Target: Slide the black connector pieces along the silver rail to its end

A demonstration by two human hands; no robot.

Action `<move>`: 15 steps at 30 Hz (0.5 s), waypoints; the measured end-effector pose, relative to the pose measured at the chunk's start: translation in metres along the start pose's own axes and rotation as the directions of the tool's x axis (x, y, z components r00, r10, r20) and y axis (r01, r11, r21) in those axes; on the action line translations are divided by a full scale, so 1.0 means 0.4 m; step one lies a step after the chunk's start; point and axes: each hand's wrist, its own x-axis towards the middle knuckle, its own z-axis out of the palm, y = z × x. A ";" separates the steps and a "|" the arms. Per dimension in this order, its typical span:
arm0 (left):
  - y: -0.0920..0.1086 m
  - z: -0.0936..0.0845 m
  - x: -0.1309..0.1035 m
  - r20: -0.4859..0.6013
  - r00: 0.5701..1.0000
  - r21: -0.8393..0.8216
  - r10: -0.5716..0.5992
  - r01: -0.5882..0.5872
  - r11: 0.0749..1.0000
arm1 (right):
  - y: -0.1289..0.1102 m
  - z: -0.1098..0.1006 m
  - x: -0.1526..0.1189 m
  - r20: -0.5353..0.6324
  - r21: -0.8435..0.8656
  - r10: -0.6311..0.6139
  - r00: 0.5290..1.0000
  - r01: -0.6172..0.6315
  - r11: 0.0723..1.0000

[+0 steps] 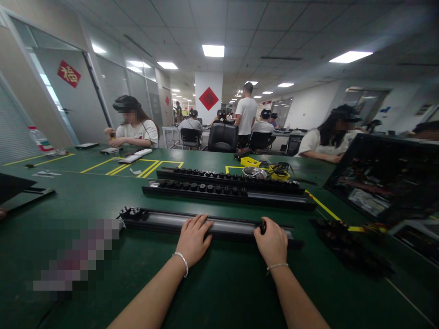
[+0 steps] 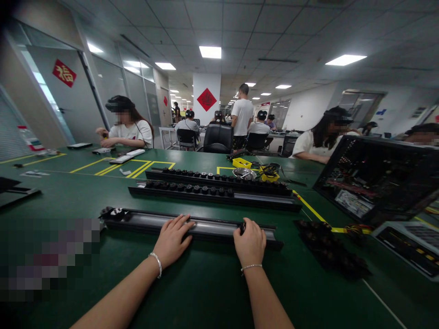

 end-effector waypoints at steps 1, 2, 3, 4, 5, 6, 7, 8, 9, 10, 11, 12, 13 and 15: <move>0.000 -0.001 0.000 0.003 1.000 -0.001 0.000 0.000 1.000 | 0.000 -0.001 0.000 -0.003 0.000 0.000 1.000 0.000 1.000; 0.001 -0.001 0.000 0.004 1.000 -0.001 -0.002 0.002 1.000 | 0.001 -0.001 0.000 -0.007 -0.001 0.000 1.000 0.000 1.000; 0.001 -0.002 0.000 0.003 1.000 -0.001 -0.003 0.003 1.000 | 0.002 -0.001 0.000 -0.011 -0.001 -0.001 1.000 0.001 1.000; 0.001 -0.002 0.000 0.001 1.000 0.000 -0.004 0.004 1.000 | 0.003 -0.001 0.000 -0.014 0.000 0.001 1.000 -0.001 1.000; 0.001 -0.001 0.000 -0.002 1.000 0.000 -0.004 0.004 1.000 | 0.004 -0.002 0.000 -0.016 0.001 0.003 1.000 -0.003 1.000; 0.001 -0.001 0.000 -0.005 1.000 0.001 -0.004 0.004 1.000 | 0.006 -0.002 0.000 -0.017 0.002 0.006 1.000 -0.006 1.000; 0.001 0.000 0.000 -0.008 1.000 0.001 -0.003 0.003 1.000 | 0.007 -0.002 0.001 -0.019 0.003 0.010 1.000 -0.010 1.000; 0.000 0.001 0.000 -0.009 1.000 0.001 -0.002 0.002 1.000 | 0.009 -0.003 0.001 -0.020 0.002 0.013 1.000 -0.013 1.000; 0.000 0.001 0.000 -0.011 1.000 0.001 -0.001 0.001 1.000 | 0.011 -0.003 0.001 -0.021 0.001 0.017 1.000 -0.017 1.000; 0.000 0.002 0.000 -0.013 1.000 0.001 0.000 0.000 1.000 | 0.013 -0.004 0.002 -0.022 -0.002 0.021 1.000 -0.021 1.000; 0.000 0.002 0.000 -0.014 1.000 0.001 0.001 -0.001 1.000 | 0.014 -0.004 0.003 -0.021 -0.006 0.025 0.999 -0.025 1.000; 0.000 0.002 0.000 -0.015 1.000 0.001 0.000 0.000 1.000 | 0.016 -0.005 0.003 -0.019 -0.011 0.027 0.999 -0.027 1.000; 0.000 0.002 0.000 -0.015 1.000 0.002 -0.001 0.001 1.000 | 0.017 -0.006 0.004 -0.013 -0.016 0.027 1.000 -0.027 0.999; 0.000 0.002 0.000 -0.016 1.000 0.004 -0.005 0.005 1.000 | 0.020 -0.009 0.006 0.002 -0.024 0.024 1.000 -0.024 0.999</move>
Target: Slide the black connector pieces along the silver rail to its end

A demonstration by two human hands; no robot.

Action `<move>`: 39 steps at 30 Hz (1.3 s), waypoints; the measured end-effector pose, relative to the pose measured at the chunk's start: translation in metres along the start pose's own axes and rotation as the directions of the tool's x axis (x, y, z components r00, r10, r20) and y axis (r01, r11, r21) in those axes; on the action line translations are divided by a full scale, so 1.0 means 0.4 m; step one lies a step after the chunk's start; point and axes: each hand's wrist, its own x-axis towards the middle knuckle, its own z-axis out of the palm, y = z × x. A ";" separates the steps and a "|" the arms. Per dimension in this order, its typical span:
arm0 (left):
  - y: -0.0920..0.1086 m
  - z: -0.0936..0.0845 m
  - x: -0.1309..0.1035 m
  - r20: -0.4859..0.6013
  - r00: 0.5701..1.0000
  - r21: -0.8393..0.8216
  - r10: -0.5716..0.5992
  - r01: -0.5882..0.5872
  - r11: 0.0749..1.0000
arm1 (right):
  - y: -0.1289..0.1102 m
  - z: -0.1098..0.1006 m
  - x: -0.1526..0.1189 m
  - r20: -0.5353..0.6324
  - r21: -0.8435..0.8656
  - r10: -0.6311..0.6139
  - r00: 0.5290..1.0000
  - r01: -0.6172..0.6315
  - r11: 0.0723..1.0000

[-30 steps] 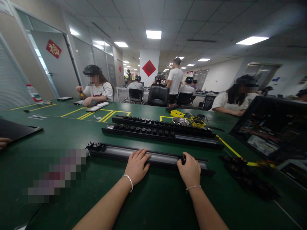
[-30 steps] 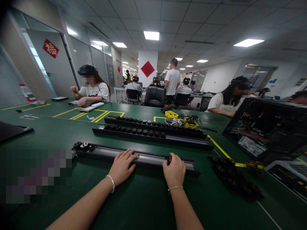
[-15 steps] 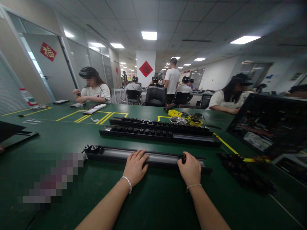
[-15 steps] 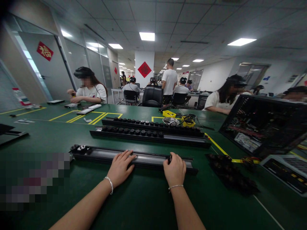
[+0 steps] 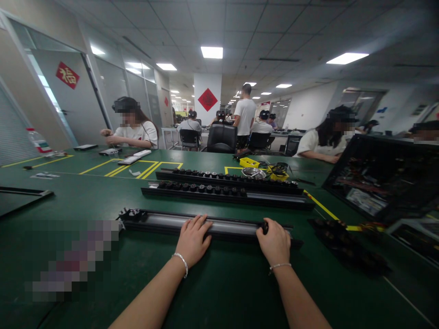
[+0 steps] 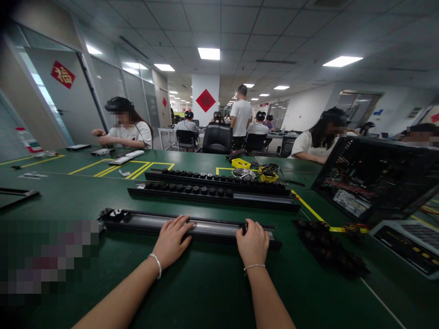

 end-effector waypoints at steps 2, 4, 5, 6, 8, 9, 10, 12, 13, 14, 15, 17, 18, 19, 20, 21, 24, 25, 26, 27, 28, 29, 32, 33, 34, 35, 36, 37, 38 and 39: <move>0.000 0.000 0.000 -0.002 1.000 0.001 0.001 -0.001 1.000 | 0.004 -0.004 0.002 0.009 -0.007 0.007 1.000 -0.007 1.000; 0.000 0.000 0.000 -0.005 1.000 -0.001 0.005 -0.005 1.000 | 0.009 -0.009 0.004 0.016 -0.013 0.019 1.000 -0.019 1.000; 0.000 0.000 -0.001 -0.006 1.000 -0.001 0.006 -0.006 1.000 | 0.012 -0.011 0.005 0.022 -0.015 0.023 1.000 -0.022 1.000; -0.001 0.001 -0.001 -0.007 1.000 -0.001 0.007 -0.007 1.000 | 0.014 -0.013 0.005 0.030 -0.015 0.023 0.999 -0.023 1.000; -0.002 0.002 -0.001 -0.009 1.000 0.002 0.007 -0.007 1.000 | 0.018 -0.016 0.005 0.044 -0.015 0.021 0.999 -0.020 1.000; -0.002 0.003 -0.001 -0.010 1.000 0.005 0.007 -0.007 1.000 | 0.019 -0.016 0.004 0.045 -0.015 0.021 0.999 -0.021 1.000; -0.002 0.004 -0.001 -0.012 1.000 0.007 0.006 -0.006 1.000 | 0.020 -0.016 0.004 0.041 -0.013 0.021 0.999 -0.021 1.000; -0.003 0.005 -0.001 -0.014 1.000 0.009 0.005 -0.005 1.000 | 0.020 -0.014 0.002 0.022 -0.006 0.021 1.000 -0.020 1.000; -0.003 0.005 -0.001 -0.014 1.000 0.009 0.005 -0.004 1.000 | 0.020 -0.013 0.002 0.011 0.000 0.021 1.000 -0.021 1.000; -0.003 0.005 -0.001 -0.013 1.000 0.008 0.004 -0.004 1.000 | 0.020 -0.012 0.002 0.002 0.006 0.021 1.000 -0.021 1.000; -0.003 0.005 -0.001 -0.011 1.000 0.008 0.002 -0.002 1.000 | 0.021 -0.012 0.002 -0.004 0.012 0.021 1.000 -0.021 1.000; -0.002 0.004 -0.001 -0.004 1.000 0.009 -0.001 0.001 1.000 | 0.024 -0.011 0.004 -0.005 0.023 0.021 1.000 -0.021 1.000; -0.002 0.004 -0.001 0.000 1.000 0.010 -0.003 0.003 1.000 | 0.027 -0.011 0.005 -0.002 0.028 0.021 1.000 -0.021 0.999; -0.001 0.003 -0.002 0.003 1.000 0.013 -0.003 0.003 1.000 | 0.030 -0.011 0.006 0.000 0.031 0.022 1.000 -0.022 0.999; -0.001 0.002 -0.002 0.006 1.000 0.015 -0.002 0.001 1.000 | 0.033 -0.012 0.007 0.001 0.033 0.024 1.000 -0.024 0.999; -0.001 0.001 -0.002 0.008 1.000 0.017 0.000 0.000 1.000 | 0.036 -0.012 0.008 -0.001 0.034 0.027 1.000 -0.027 0.999; -0.002 0.000 -0.002 0.012 1.000 0.023 0.002 -0.003 1.000 | 0.043 -0.013 0.011 -0.011 0.034 0.033 0.999 -0.033 0.999; -0.002 0.001 -0.002 0.014 1.000 0.026 0.003 -0.003 1.000 | 0.045 -0.013 0.012 -0.014 0.032 0.034 0.999 -0.034 0.999; -0.002 0.001 -0.002 0.015 1.000 0.030 0.003 -0.004 1.000 | 0.047 -0.014 0.013 -0.016 0.029 0.035 0.999 -0.034 0.999; -0.003 0.002 -0.002 0.015 1.000 0.034 0.003 -0.004 0.999 | 0.049 -0.015 0.014 -0.017 0.024 0.034 0.999 -0.033 0.999; -0.003 0.002 -0.002 0.016 1.000 0.037 0.004 -0.005 0.999 | 0.052 -0.016 0.015 -0.019 0.019 0.034 0.999 -0.034 0.999; -0.003 0.003 -0.002 0.016 1.000 0.039 0.005 -0.006 0.999 | 0.054 -0.017 0.016 -0.021 0.013 0.036 0.999 -0.035 0.999; -0.004 0.003 -0.002 0.014 1.000 0.035 0.006 -0.007 0.999 | 0.061 -0.019 0.020 -0.027 -0.004 0.042 0.999 -0.042 0.999; -0.004 0.003 -0.002 0.011 1.000 0.032 0.006 -0.007 0.999 | 0.063 -0.020 0.021 -0.029 -0.009 0.044 0.999 -0.044 0.999; -0.004 0.003 -0.002 0.008 1.000 0.030 0.006 -0.007 1.000 | 0.065 -0.020 0.022 -0.029 -0.013 0.044 0.999 -0.044 0.999; -0.004 0.003 -0.002 0.004 1.000 0.029 0.006 -0.007 1.000 | 0.066 -0.021 0.022 -0.027 -0.015 0.043 0.999 -0.043 0.999; -0.004 0.003 -0.002 0.002 1.000 0.030 0.007 -0.007 1.000 | 0.067 -0.021 0.022 -0.026 -0.016 0.042 0.999 -0.043 0.999; -0.004 0.003 -0.002 0.001 1.000 0.030 0.007 -0.007 1.000 | 0.068 -0.022 0.023 -0.025 -0.016 0.043 0.999 -0.043 0.999; -0.004 0.003 -0.002 0.001 1.000 0.030 0.007 -0.007 1.000 | 0.069 -0.022 0.023 -0.025 -0.014 0.047 0.999 -0.047 0.999; -0.004 0.004 -0.002 0.001 1.000 0.030 0.007 -0.007 1.000 | 0.071 -0.023 0.024 -0.025 -0.014 0.051 0.998 -0.052 0.999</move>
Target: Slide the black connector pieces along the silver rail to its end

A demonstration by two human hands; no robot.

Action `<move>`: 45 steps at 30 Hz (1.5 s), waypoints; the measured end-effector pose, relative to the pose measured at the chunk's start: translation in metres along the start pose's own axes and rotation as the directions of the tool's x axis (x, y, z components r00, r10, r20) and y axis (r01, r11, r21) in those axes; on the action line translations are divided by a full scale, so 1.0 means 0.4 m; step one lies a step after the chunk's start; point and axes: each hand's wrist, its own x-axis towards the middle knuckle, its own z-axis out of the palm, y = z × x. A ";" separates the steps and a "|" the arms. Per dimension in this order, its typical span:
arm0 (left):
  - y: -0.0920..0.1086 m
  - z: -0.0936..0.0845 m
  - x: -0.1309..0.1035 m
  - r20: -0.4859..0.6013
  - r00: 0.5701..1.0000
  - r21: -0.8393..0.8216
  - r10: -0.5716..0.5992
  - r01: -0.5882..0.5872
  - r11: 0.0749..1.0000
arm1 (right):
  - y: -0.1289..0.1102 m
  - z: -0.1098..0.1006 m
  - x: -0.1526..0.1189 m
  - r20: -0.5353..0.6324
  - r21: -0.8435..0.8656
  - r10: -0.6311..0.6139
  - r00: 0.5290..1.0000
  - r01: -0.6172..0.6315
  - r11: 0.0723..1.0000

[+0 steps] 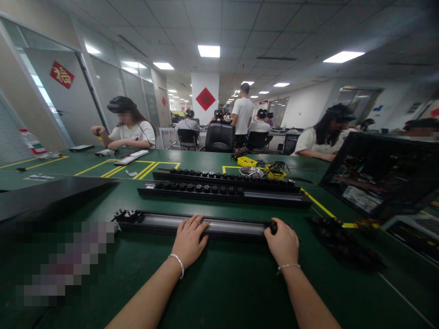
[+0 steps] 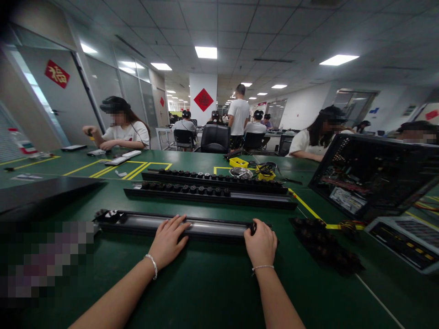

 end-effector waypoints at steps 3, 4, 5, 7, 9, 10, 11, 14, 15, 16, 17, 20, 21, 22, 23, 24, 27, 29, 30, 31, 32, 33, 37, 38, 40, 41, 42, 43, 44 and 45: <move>0.000 0.000 0.000 0.000 1.000 -0.004 0.002 -0.002 1.000 | 0.008 -0.003 0.003 -0.001 -0.005 0.031 1.000 -0.031 1.000; 0.000 0.000 0.000 -0.001 1.000 -0.005 0.003 -0.003 1.000 | 0.012 -0.004 0.004 0.002 -0.009 0.040 0.999 -0.040 0.999; 0.000 0.000 0.000 -0.002 1.000 -0.006 0.004 -0.004 1.000 | 0.015 -0.006 0.006 0.006 -0.012 0.048 0.999 -0.047 0.999; 0.000 0.000 0.000 -0.001 1.000 -0.007 0.003 -0.003 1.000 | 0.020 -0.009 0.008 0.013 -0.020 0.057 0.998 -0.057 0.998; 0.000 -0.001 0.000 0.002 1.000 -0.007 0.001 -0.001 1.000 | 0.023 -0.012 0.009 0.020 -0.021 0.064 0.998 -0.064 0.998; 0.000 -0.001 0.000 0.003 1.000 -0.006 0.000 0.000 1.000 | 0.024 -0.013 0.010 0.021 -0.020 0.070 0.997 -0.069 0.997; 0.000 -0.001 0.001 0.005 1.000 -0.006 0.000 0.000 1.000 | 0.025 -0.014 0.010 0.022 -0.018 0.075 0.997 -0.075 0.997; 0.000 -0.002 0.001 0.008 1.000 -0.005 -0.001 0.001 1.000 | 0.029 -0.015 0.012 0.006 -0.017 0.094 0.996 -0.094 0.995; 0.000 -0.002 0.001 0.008 1.000 -0.005 -0.001 0.001 1.000 | 0.031 -0.015 0.012 -0.002 -0.015 0.101 0.995 -0.101 0.995; 0.000 -0.002 0.001 0.006 1.000 -0.005 -0.001 0.001 1.000 | 0.033 -0.014 0.013 -0.006 -0.009 0.106 0.994 -0.106 0.994; 0.000 -0.002 0.001 0.005 1.000 -0.005 -0.001 0.001 1.000 | 0.036 -0.013 0.013 -0.009 0.001 0.111 0.994 -0.111 0.994; 0.001 -0.002 0.000 0.001 1.000 -0.006 0.000 0.000 1.000 | 0.047 -0.009 0.016 -0.004 0.037 0.122 0.993 -0.121 0.992; 0.001 -0.002 0.000 0.000 1.000 -0.005 0.001 -0.001 1.000 | 0.050 -0.007 0.016 -0.004 0.043 0.126 0.992 -0.126 0.991; 0.001 -0.002 0.001 0.001 1.000 -0.004 0.002 -0.002 1.000 | 0.053 -0.005 0.017 -0.007 0.046 0.130 0.991 -0.130 0.990; 0.001 -0.002 0.001 0.002 1.000 -0.002 0.003 -0.003 1.000 | 0.055 -0.004 0.018 -0.010 0.046 0.132 0.991 -0.132 0.990; 0.002 -0.002 0.001 0.004 1.000 -0.001 0.003 -0.003 1.000 | 0.057 -0.003 0.019 -0.013 0.047 0.132 0.991 -0.131 0.990; 0.002 -0.002 0.001 0.010 1.000 0.000 0.003 -0.003 1.000 | 0.060 -0.004 0.020 -0.014 0.053 0.133 0.991 -0.132 0.990; 0.001 -0.002 0.001 0.011 1.000 -0.004 0.001 -0.001 1.000 | 0.060 -0.008 0.021 -0.012 0.061 0.151 0.989 -0.150 0.987; 0.001 -0.002 0.001 0.009 1.000 -0.006 0.001 -0.001 1.000 | 0.061 -0.010 0.021 -0.012 0.065 0.164 0.986 -0.163 0.984; 0.000 -0.001 0.000 0.007 1.000 -0.008 0.001 -0.001 1.000 | 0.062 -0.013 0.022 -0.008 0.070 0.178 0.984 -0.177 0.982; 0.000 -0.001 0.000 0.004 1.000 -0.009 0.002 -0.002 1.000 | 0.064 -0.015 0.023 0.001 0.075 0.192 0.981 -0.192 0.979; -0.001 0.000 0.000 0.002 1.000 -0.009 0.003 -0.003 1.000 | 0.066 -0.017 0.024 0.013 0.080 0.206 0.978 -0.206 0.975; -0.001 0.000 0.000 0.001 1.000 -0.009 0.006 -0.006 1.000 | 0.072 -0.024 0.030 0.070 0.085 0.258 0.963 -0.264 0.961; -0.001 0.000 0.000 0.000 1.000 -0.010 0.006 -0.006 1.000 | 0.073 -0.025 0.031 0.079 0.083 0.272 0.959 -0.278 0.957; 0.000 -0.002 0.000 -0.004 1.000 -0.012 0.007 -0.007 1.000 | 0.073 -0.028 0.032 0.089 0.078 0.291 0.952 -0.298 0.951; 0.001 -0.003 0.000 -0.005 1.000 -0.012 0.008 -0.008 1.000 | 0.073 -0.029 0.032 0.092 0.077 0.298 0.950 -0.305 0.949; 0.001 -0.004 0.000 -0.005 1.000 -0.011 0.008 -0.008 1.000 | 0.073 -0.030 0.033 0.094 0.076 0.302 0.949 -0.309 0.948; 0.001 -0.004 0.000 -0.004 1.000 -0.009 0.009 -0.009 1.000 | 0.074 -0.031 0.032 0.092 0.077 0.304 0.948 -0.311 0.947; 0.001 -0.004 0.000 -0.004 1.000 -0.008 0.010 -0.010 1.000 | 0.074 -0.032 0.032 0.089 0.080 0.302 0.949 -0.309 0.948; 0.001 -0.004 0.000 -0.004 1.000 -0.007 0.012 -0.012 1.000 | 0.075 -0.032 0.032 0.084 0.084 0.299 0.951 -0.306 0.948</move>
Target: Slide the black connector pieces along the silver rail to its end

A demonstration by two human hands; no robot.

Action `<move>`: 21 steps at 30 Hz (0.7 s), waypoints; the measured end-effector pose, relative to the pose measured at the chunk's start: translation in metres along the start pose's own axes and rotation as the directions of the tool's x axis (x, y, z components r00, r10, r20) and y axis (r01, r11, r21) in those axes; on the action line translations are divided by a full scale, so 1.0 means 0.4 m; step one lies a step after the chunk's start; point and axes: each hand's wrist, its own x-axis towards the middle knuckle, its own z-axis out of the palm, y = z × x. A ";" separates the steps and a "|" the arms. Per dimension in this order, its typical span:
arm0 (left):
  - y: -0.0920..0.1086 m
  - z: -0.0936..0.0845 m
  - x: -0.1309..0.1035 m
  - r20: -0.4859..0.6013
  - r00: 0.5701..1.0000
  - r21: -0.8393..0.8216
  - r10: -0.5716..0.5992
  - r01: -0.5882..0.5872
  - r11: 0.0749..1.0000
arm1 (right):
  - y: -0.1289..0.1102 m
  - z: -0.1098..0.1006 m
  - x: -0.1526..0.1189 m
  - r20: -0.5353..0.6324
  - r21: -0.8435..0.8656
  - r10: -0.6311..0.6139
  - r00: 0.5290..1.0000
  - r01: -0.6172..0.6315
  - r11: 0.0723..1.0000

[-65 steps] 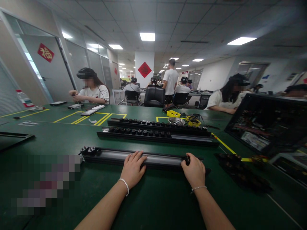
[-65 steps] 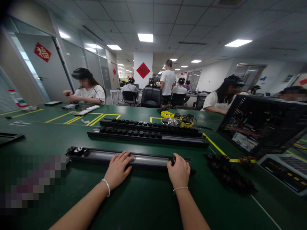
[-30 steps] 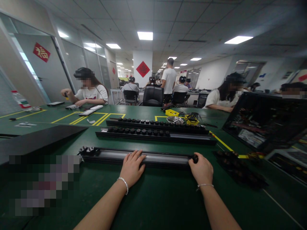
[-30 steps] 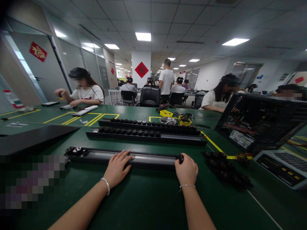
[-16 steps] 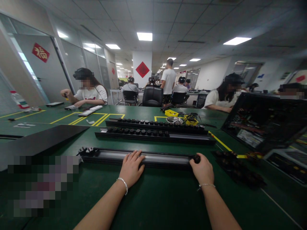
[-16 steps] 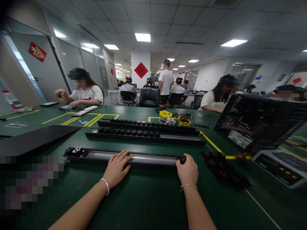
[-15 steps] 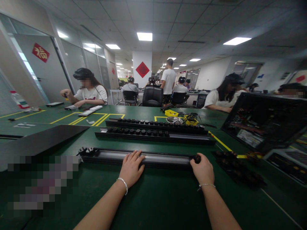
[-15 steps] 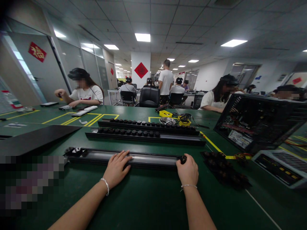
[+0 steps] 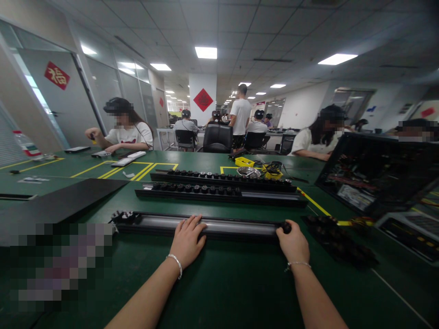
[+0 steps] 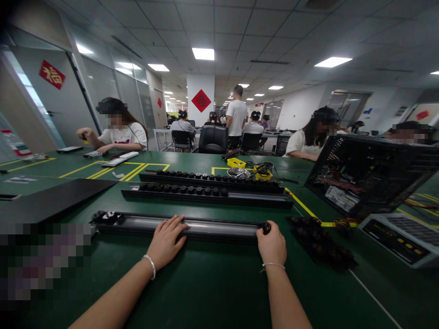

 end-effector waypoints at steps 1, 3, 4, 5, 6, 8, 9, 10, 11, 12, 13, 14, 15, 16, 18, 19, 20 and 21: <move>0.000 0.000 0.000 -0.002 1.000 -0.001 0.002 -0.002 1.000 | 0.001 0.000 0.000 -0.005 0.004 -0.005 1.000 0.005 1.000; -0.001 0.001 0.000 -0.007 1.000 -0.004 0.005 -0.005 1.000 | 0.003 -0.001 -0.001 -0.015 0.013 -0.015 1.000 0.015 1.000; -0.002 0.002 0.000 -0.007 1.000 -0.004 0.005 -0.005 1.000 | 0.004 -0.001 -0.001 -0.015 0.018 -0.015 1.000 0.015 1.000; -0.002 0.002 0.000 -0.006 1.000 -0.003 0.003 -0.003 1.000 | 0.004 -0.001 0.000 -0.014 0.021 -0.011 1.000 0.012 1.000; -0.002 0.003 0.000 -0.003 1.000 -0.001 0.002 -0.002 1.000 | 0.005 -0.002 0.000 -0.013 0.022 -0.005 1.000 0.006 1.000; -0.002 0.003 0.000 0.002 1.000 0.006 -0.001 0.001 1.000 | 0.005 -0.004 0.001 -0.014 0.021 0.007 1.000 -0.007 1.000; -0.002 0.003 0.000 0.003 1.000 0.009 -0.001 0.001 1.000 | 0.005 -0.005 0.002 -0.015 0.021 0.011 1.000 -0.011 1.000; -0.002 0.003 0.000 0.003 1.000 0.010 -0.002 0.002 1.000 | 0.005 -0.006 0.002 -0.016 0.023 0.015 1.000 -0.014 1.000; -0.002 0.003 0.000 0.002 1.000 0.011 -0.001 0.001 1.000 | 0.005 -0.008 0.002 -0.015 0.026 0.020 1.000 -0.020 0.999; -0.002 0.003 0.000 0.000 1.000 0.011 0.000 0.000 1.000 | 0.005 -0.010 0.002 -0.012 0.032 0.027 1.000 -0.026 0.999; -0.002 0.003 0.000 -0.001 1.000 0.011 0.000 0.000 1.000 | 0.005 -0.012 0.002 -0.007 0.039 0.035 0.999 -0.035 0.999; -0.002 0.003 0.000 -0.001 1.000 0.011 0.001 -0.001 1.000 | 0.005 -0.014 0.003 -0.001 0.043 0.044 0.999 -0.044 0.998; -0.002 0.003 0.000 0.000 1.000 0.011 0.001 -0.001 1.000 | 0.006 -0.015 0.003 0.003 0.046 0.054 0.999 -0.054 0.998; -0.001 0.003 0.000 0.002 1.000 0.012 0.000 0.000 1.000 | 0.007 -0.016 0.004 0.002 0.046 0.059 0.998 -0.059 0.997; -0.001 0.002 0.000 0.006 1.000 0.011 -0.002 0.002 1.000 | 0.009 -0.018 0.005 -0.009 0.045 0.059 0.998 -0.059 0.997; -0.001 0.002 0.000 0.007 1.000 0.011 -0.002 0.002 1.000 | 0.011 -0.018 0.006 -0.016 0.045 0.056 0.998 -0.055 0.997; -0.001 0.002 0.000 0.008 1.000 0.011 0.000 0.000 1.000 | 0.012 -0.018 0.006 -0.020 0.047 0.051 0.999 -0.050 0.998; -0.001 0.002 0.001 0.008 1.000 0.011 0.001 -0.001 1.000 | 0.014 -0.018 0.007 -0.022 0.050 0.047 0.999 -0.046 0.998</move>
